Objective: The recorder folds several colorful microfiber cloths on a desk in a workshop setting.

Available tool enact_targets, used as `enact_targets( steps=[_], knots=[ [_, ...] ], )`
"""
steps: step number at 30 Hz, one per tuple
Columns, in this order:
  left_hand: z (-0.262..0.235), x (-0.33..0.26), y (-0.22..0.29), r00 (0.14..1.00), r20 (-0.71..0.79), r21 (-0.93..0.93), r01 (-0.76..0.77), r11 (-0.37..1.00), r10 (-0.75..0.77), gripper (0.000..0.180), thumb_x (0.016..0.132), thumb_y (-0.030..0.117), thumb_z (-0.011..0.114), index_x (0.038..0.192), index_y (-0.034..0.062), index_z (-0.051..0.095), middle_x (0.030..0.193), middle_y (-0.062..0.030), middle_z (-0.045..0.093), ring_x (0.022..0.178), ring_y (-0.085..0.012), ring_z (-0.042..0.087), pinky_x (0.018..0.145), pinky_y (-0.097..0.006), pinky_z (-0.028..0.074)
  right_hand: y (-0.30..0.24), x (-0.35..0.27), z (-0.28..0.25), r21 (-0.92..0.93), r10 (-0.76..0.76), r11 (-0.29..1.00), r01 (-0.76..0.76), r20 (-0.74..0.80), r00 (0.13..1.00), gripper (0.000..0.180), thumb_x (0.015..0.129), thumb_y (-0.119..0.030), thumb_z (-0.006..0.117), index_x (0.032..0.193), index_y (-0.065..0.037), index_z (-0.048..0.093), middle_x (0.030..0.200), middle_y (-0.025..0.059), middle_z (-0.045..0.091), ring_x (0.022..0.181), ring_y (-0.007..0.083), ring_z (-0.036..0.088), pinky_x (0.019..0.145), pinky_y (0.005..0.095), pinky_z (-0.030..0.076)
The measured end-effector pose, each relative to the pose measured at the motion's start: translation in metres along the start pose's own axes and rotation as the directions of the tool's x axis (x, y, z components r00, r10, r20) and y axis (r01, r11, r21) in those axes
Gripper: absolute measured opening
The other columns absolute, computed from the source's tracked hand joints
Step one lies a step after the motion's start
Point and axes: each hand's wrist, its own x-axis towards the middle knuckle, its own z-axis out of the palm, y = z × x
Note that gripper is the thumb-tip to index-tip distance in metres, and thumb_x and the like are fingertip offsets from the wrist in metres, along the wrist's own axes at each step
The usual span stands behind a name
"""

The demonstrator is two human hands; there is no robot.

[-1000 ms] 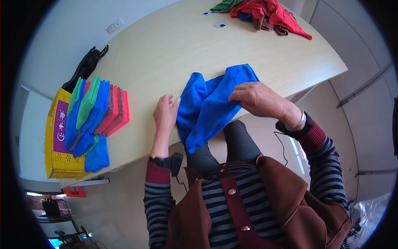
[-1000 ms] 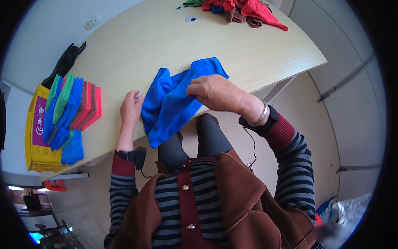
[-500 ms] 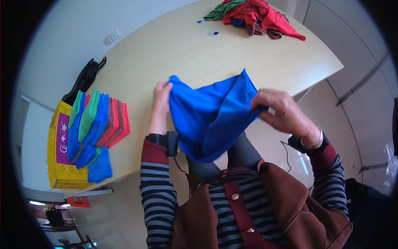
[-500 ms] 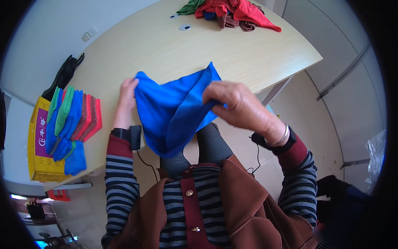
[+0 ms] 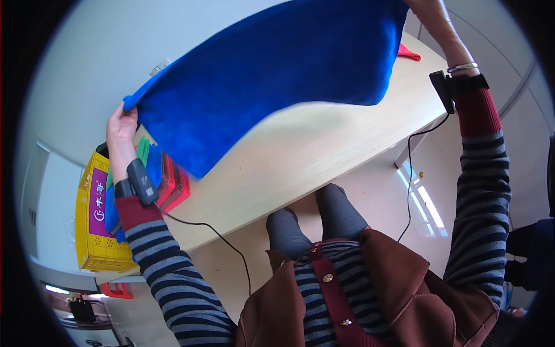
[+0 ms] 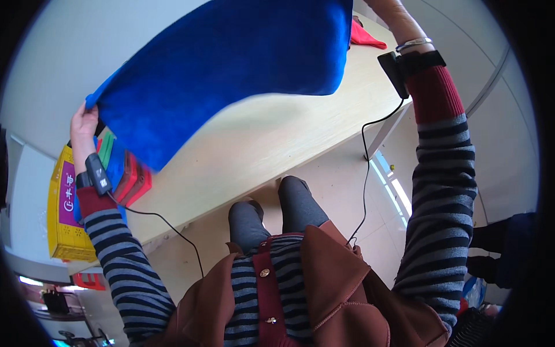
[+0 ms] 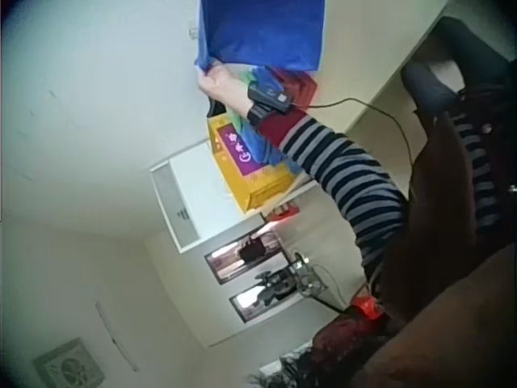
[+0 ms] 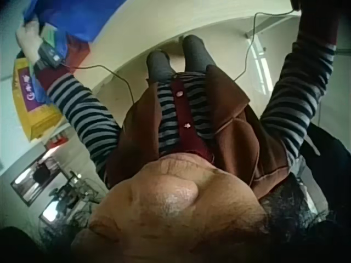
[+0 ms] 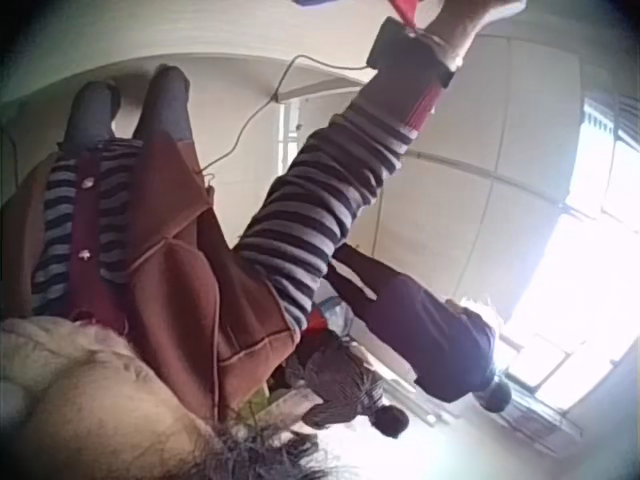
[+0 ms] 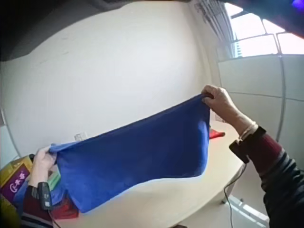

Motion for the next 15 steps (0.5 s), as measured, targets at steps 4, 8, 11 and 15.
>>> enact_targets(
  steps=[4, 8, 11, 15],
  knots=[
    [-0.014, -0.050, -0.024, 0.997, 0.044, -0.065, -0.057, 0.996, 0.060, 0.017, 0.092, 0.003, 0.057, 0.107, -0.0043, 0.056, 0.109, -0.0156, 0.061, 0.102, -0.0263, 0.060, 0.091, -0.034, 0.050, 0.033, -0.029, -0.007, 0.013, -0.094, 0.996, 0.093, 0.007, 0.996, 0.012, 0.083, -0.006, 0.063, 0.094, -0.001, 0.061, 0.074, 0.0041, 0.059, 0.065, 0.0132, 0.056, 0.059, 0.0259, 0.047],
    [-0.028, -0.144, -0.083, 0.999, 0.024, 0.019, -0.024, 1.000, 0.023, 0.024, 0.092, 0.011, 0.060, 0.111, -0.0022, 0.054, 0.111, -0.0140, 0.061, 0.101, -0.0238, 0.059, 0.090, -0.035, 0.049, 0.018, -0.107, -0.008, -0.040, 0.027, 0.999, -0.018, 0.229, 0.973, 0.010, 0.088, -0.007, 0.063, 0.098, -0.005, 0.062, 0.088, 0.0040, 0.064, 0.075, 0.0149, 0.060, 0.068, 0.0247, 0.049],
    [-0.100, -0.199, -0.110, 0.993, -0.101, 0.116, -0.042, 0.992, 0.054, 0.031, 0.090, 0.017, 0.064, 0.117, 0.0052, 0.054, 0.113, -0.0091, 0.062, 0.102, -0.0197, 0.058, 0.084, -0.031, 0.048, -0.012, -0.166, 0.000, 0.040, 0.115, 0.989, -0.140, 0.369, 0.922, 0.008, 0.088, -0.002, 0.060, 0.095, -0.004, 0.061, 0.082, 0.0061, 0.061, 0.073, 0.0148, 0.058, 0.066, 0.0251, 0.047],
    [-0.146, -0.242, -0.151, 0.963, -0.259, 0.152, 0.111, 0.982, -0.068, 0.031, 0.088, 0.021, 0.067, 0.115, 0.0095, 0.056, 0.110, -0.0047, 0.063, 0.101, -0.0163, 0.058, 0.080, -0.028, 0.046, -0.018, -0.210, 0.002, 0.094, 0.252, 0.932, -0.351, 0.528, 0.811, 0.007, 0.089, -0.001, 0.058, 0.093, -0.005, 0.062, 0.082, 0.0054, 0.061, 0.074, 0.0150, 0.058, 0.070, 0.0248, 0.049]
  ],
)
